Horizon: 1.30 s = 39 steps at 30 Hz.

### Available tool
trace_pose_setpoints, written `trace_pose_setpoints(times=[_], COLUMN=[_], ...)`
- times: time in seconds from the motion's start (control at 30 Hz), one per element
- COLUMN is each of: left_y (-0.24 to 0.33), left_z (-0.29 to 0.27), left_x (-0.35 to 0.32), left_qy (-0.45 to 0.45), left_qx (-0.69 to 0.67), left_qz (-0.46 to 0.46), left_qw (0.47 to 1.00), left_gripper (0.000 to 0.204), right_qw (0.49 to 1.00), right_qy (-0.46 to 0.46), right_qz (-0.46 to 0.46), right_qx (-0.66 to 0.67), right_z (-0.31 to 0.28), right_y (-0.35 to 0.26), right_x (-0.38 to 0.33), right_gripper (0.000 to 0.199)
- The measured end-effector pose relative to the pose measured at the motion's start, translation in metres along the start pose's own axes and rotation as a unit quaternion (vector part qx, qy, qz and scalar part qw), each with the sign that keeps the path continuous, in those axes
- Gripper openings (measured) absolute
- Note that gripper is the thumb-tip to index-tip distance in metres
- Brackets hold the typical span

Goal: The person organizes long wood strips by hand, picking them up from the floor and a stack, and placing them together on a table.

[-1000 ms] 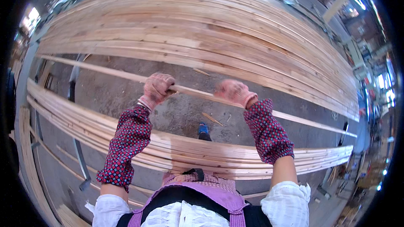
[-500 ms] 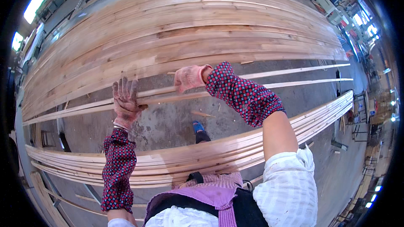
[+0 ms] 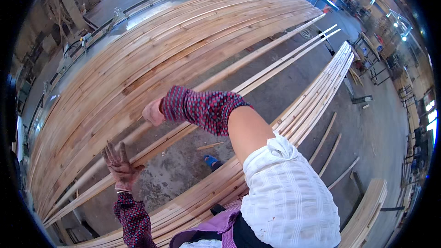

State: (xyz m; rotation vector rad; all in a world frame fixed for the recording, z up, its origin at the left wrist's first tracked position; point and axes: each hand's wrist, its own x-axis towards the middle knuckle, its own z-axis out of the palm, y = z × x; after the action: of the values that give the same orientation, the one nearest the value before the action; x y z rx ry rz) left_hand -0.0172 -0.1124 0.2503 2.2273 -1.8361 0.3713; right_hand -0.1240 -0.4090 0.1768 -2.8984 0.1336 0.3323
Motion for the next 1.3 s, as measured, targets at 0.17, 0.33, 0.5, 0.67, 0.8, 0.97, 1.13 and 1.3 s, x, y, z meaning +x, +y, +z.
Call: trace_pose_setpoints(times=[0.17,0.33,0.5,0.67,0.8,0.97,1.13,1.3], left_y=[-0.043,-0.031,-0.024,-0.029,-0.032,-0.045,-0.033,-0.034], left_z=[0.016,0.011,0.013,-0.013,-0.003,-0.001,-0.004,-0.012], left_x=[-0.005,0.009,0.008,0.016,0.015,0.004,0.006,0.015], left_qy=[-0.176,-0.169,-0.030,-0.095,-0.133,-0.112,-0.102,-0.169], left_qx=[-0.056,-0.049,0.016,-0.003,-0.053,-0.045,0.095,-0.031], left_qz=[-0.065,-0.043,0.030,-0.025,-0.038,-0.012,-0.020,-0.006], left_qw=[0.981,0.983,0.999,0.995,0.989,0.993,0.990,0.985], left_gripper=[0.081,0.066,0.106,0.102,0.076,0.093,0.113,0.106], right_qw=[0.981,0.910,0.969,0.979,0.958,0.947,0.989,0.990], right_qy=[-0.039,0.353,0.175,-0.120,0.221,0.230,-0.062,-0.026], right_qz=[0.054,0.040,0.068,-0.001,0.172,0.021,0.003,0.103], right_qx=[0.182,-0.215,-0.159,0.163,-0.066,-0.225,0.131,0.096], right_z=[-0.077,-0.035,-0.015,-0.098,-0.068,-0.034,-0.066,-0.090], right_y=[-0.034,-0.003,0.015,-0.024,-0.014,0.020,-0.012,-0.028], right_x=[-0.014,-0.003,-0.001,-0.044,0.001,0.027,-0.016,-0.006], right_gripper=[0.032,0.021,0.020,0.039,0.034,0.029,0.037,0.048])
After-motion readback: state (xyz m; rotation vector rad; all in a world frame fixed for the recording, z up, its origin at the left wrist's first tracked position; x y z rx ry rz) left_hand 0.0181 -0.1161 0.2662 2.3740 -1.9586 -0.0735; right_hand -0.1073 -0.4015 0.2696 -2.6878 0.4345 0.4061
